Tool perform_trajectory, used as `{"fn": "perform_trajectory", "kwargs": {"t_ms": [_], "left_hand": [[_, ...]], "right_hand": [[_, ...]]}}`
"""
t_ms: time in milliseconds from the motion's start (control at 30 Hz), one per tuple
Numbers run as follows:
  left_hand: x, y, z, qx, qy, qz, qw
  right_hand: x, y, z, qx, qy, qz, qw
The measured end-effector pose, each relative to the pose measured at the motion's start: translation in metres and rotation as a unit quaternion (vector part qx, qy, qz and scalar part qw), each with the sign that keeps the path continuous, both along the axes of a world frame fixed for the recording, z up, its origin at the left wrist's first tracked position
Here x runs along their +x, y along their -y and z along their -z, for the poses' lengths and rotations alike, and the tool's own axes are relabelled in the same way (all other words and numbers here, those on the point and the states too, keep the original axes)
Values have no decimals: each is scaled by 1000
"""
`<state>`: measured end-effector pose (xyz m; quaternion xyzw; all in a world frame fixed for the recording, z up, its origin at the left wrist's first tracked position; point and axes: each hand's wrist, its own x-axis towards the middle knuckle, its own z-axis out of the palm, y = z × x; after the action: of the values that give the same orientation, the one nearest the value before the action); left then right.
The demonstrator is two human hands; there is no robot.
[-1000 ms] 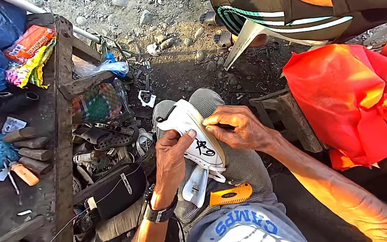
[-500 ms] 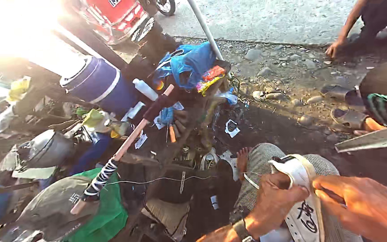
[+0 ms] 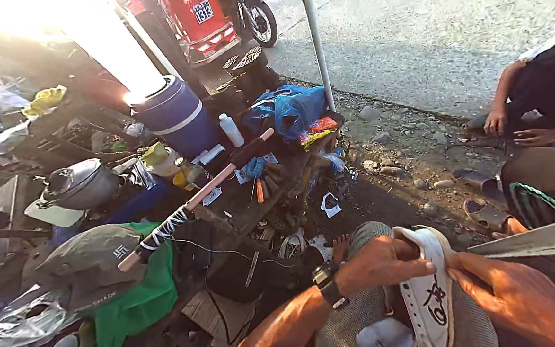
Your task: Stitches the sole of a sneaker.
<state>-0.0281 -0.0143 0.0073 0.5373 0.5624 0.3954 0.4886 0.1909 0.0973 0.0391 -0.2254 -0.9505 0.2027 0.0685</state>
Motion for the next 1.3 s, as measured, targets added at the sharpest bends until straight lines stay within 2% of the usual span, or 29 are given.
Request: {"fn": "perform_trajectory", "kwargs": {"t_ms": [100, 167, 200, 267, 333, 367, 400, 433, 467, 533, 567, 600, 667, 833, 1100, 1167, 1300], "left_hand": [[-34, 14, -12, -23, -56, 18, 998], [-49, 24, -14, 29, -64, 15, 997], [-52, 27, -13, 78, -29, 12, 996], [-40, 30, -14, 144, 163, 4, 976], [-18, 26, -4, 132, 397, 23, 908], [-12, 22, 5, 115, 471, 47, 873], [-10, 19, 13, 97, 500, 50, 859], [-12, 16, 19, 83, 485, 25, 870], [-14, 13, 22, 75, 422, -11, 903], [-16, 10, 25, 78, 220, -37, 972], [-14, 8, 25, 89, 115, -35, 989], [-9, 7, 24, 106, 28, -34, 993], [3, 3, 23, 125, -65, -45, 989], [17, -5, 26, 114, -16, -102, 988], [15, -6, 19, 83, 37, -41, 995], [13, -6, 20, 101, 37, -27, 994], [7, -4, 26, 138, 55, 1, 989]], "right_hand": [[0, 4, 0, 26, -8, -6, 1000], [0, 5, -3, 25, -3, -11, 1000], [-1, 5, -6, 15, 4, -14, 1000], [-3, 8, -13, -5, 15, -20, 1000], [-7, 8, -21, -22, 32, -23, 999], [-8, 8, -22, -25, 37, -22, 999], [-8, 7, -22, -27, 38, -21, 999], [-7, 7, -19, -28, 34, -18, 999], [-4, 6, -15, -23, 22, -15, 999], [-1, 5, -1, 10, -19, -8, 1000], [-1, 4, 10, 39, -46, -5, 998], [-2, 4, 18, 65, -71, 1, 995], [-3, 5, 20, 81, -87, 8, 993], [0, 6, 7, 11, -37, 8, 999], [3, 7, 18, 18, -68, 27, 997], [3, 8, 24, 31, -89, 40, 995], [1, 14, 19, 21, -67, 57, 996]]}}
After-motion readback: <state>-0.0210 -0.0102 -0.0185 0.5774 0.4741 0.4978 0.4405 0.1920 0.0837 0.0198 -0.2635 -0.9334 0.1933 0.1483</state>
